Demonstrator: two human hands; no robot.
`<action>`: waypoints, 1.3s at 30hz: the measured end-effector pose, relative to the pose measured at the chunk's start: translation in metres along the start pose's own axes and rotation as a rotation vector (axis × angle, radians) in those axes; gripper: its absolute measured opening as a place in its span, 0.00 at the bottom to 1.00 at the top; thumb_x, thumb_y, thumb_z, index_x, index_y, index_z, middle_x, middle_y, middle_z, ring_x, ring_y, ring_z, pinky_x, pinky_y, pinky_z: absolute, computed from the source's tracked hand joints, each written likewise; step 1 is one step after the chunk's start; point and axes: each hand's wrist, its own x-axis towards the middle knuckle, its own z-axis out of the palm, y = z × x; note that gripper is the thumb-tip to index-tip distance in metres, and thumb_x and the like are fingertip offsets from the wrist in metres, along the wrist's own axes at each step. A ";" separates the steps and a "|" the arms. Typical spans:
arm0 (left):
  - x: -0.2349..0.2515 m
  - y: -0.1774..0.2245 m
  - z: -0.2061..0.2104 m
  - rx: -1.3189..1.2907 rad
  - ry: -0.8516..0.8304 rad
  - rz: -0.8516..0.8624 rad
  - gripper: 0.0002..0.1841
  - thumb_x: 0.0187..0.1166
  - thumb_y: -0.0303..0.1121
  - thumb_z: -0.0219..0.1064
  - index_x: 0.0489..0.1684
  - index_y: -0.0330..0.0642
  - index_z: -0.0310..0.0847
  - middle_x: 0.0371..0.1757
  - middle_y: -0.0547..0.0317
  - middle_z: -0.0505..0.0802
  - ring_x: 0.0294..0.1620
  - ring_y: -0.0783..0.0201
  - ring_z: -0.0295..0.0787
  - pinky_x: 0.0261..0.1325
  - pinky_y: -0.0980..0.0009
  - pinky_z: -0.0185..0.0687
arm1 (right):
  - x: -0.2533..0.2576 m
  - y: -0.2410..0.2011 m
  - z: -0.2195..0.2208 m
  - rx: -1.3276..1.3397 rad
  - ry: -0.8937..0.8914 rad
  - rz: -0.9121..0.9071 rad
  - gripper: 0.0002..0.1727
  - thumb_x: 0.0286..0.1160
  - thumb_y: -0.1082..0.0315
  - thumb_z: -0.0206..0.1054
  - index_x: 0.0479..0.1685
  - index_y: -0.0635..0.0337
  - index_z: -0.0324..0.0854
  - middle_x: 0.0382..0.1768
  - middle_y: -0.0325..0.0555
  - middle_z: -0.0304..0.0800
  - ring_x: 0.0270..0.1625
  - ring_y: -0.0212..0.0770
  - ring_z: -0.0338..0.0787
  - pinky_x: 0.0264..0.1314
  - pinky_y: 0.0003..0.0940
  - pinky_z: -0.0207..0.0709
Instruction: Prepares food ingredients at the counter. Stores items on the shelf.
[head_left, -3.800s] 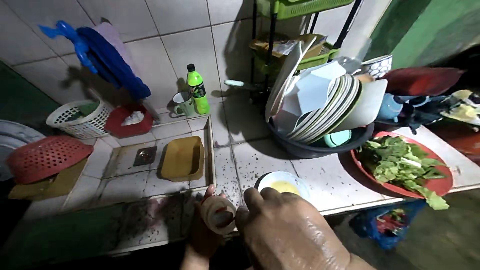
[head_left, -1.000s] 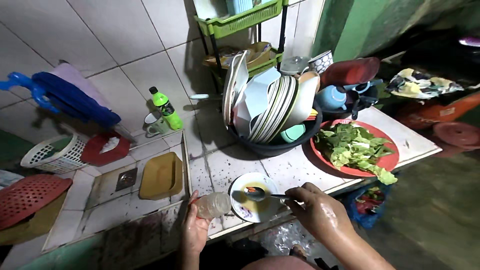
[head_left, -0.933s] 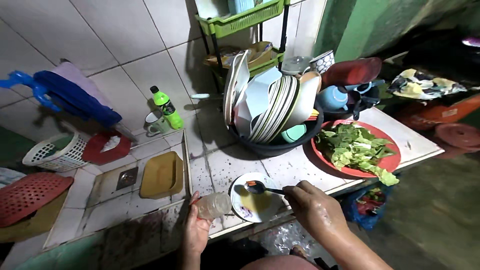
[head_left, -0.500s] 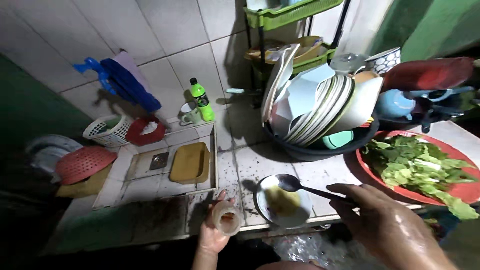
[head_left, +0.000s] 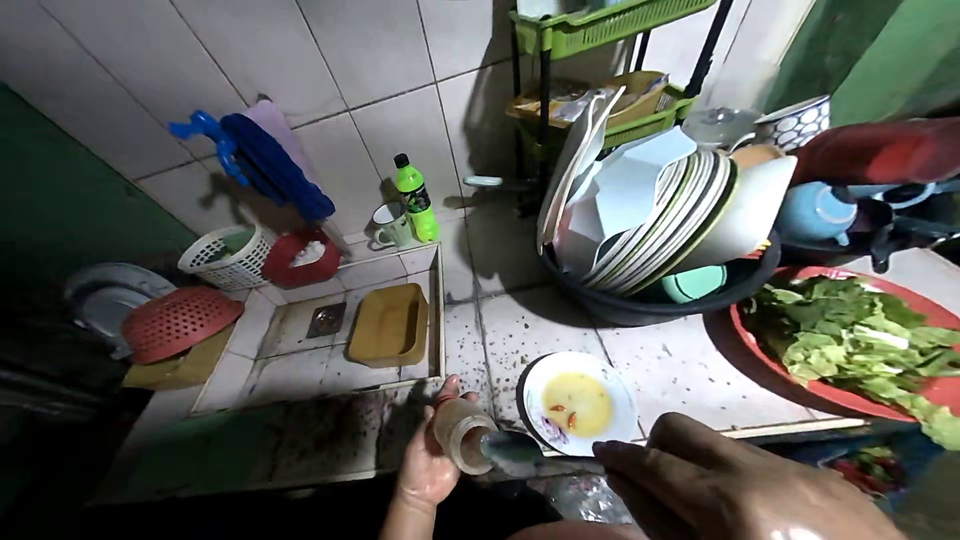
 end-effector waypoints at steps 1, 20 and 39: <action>-0.001 0.001 0.000 0.027 -0.009 0.005 0.33 0.69 0.55 0.75 0.74 0.51 0.81 0.58 0.51 0.95 0.57 0.55 0.94 0.60 0.59 0.90 | 0.002 -0.005 0.001 -0.033 0.025 -0.017 0.13 0.79 0.65 0.65 0.51 0.52 0.95 0.36 0.54 0.89 0.31 0.53 0.90 0.24 0.47 0.80; -0.009 0.004 0.011 0.074 -0.083 0.076 0.36 0.73 0.59 0.69 0.80 0.53 0.76 0.62 0.56 0.93 0.63 0.60 0.92 0.65 0.63 0.87 | 0.030 -0.059 0.066 -0.418 0.312 -0.128 0.12 0.68 0.75 0.63 0.37 0.61 0.94 0.27 0.49 0.86 0.18 0.43 0.85 0.13 0.32 0.70; -0.009 -0.003 0.021 0.181 0.038 0.045 0.47 0.61 0.59 0.80 0.84 0.50 0.70 0.61 0.52 0.94 0.60 0.58 0.93 0.61 0.62 0.90 | 0.046 -0.046 0.092 -0.480 0.351 -0.130 0.04 0.59 0.75 0.71 0.22 0.62 0.90 0.21 0.49 0.83 0.16 0.42 0.84 0.10 0.32 0.70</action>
